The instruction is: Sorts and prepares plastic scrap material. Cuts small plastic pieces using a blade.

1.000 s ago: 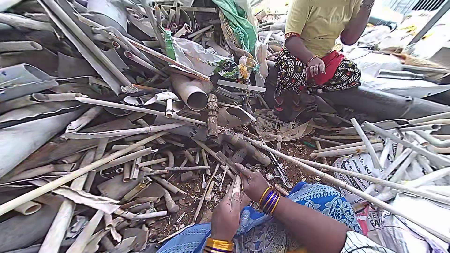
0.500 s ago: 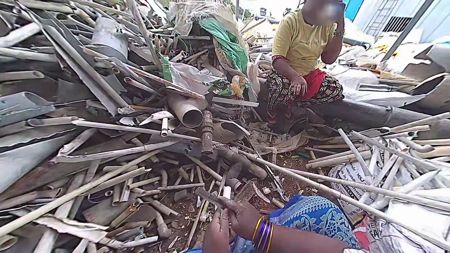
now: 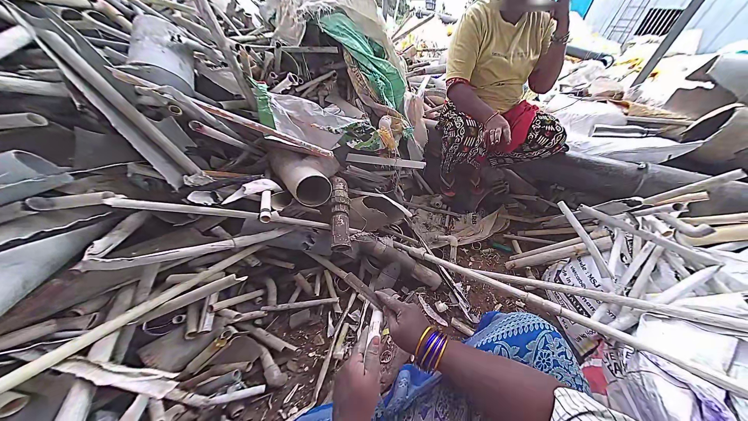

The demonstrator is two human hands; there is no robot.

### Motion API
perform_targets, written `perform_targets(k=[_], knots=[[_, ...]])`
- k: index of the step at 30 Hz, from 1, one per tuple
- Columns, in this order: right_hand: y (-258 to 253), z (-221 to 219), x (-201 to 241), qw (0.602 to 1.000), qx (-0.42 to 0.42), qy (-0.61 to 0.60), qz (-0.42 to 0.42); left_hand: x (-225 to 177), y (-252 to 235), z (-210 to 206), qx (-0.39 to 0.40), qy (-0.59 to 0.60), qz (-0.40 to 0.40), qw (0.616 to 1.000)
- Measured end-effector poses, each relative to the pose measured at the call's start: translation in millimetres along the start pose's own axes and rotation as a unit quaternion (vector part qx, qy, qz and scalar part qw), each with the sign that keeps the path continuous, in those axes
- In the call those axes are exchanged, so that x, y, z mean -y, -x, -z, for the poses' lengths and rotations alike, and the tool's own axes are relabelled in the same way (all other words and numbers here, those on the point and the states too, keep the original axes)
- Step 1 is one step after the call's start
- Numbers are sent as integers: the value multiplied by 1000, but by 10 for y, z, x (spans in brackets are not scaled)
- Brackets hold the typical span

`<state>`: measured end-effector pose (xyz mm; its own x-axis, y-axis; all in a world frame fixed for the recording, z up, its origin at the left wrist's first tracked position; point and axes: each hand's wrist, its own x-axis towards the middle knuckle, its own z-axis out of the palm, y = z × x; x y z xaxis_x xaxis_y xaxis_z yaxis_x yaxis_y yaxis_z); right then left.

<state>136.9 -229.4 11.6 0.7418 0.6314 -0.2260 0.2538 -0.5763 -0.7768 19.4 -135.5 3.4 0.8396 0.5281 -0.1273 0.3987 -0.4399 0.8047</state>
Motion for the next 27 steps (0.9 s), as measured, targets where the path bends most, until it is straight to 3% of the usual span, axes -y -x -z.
perform_targets(k=[5,11,15,19,27], knots=[[249,-145,154,998,39,-9,44,27,-21,10,-29,20,8,999],[74,-3,83,1000,-24,-16,8,14,40,-23,10,25,-22,999],[330,-217,213,997,-10,4,79,44,-14,21,-40,33,-19,998],[59,-3,144,1000,-16,12,-12,28,26,-31,-8,44,-28,999],[168,-62,178,1000,-15,13,21,-88,33,-54,-16,218,33,975]])
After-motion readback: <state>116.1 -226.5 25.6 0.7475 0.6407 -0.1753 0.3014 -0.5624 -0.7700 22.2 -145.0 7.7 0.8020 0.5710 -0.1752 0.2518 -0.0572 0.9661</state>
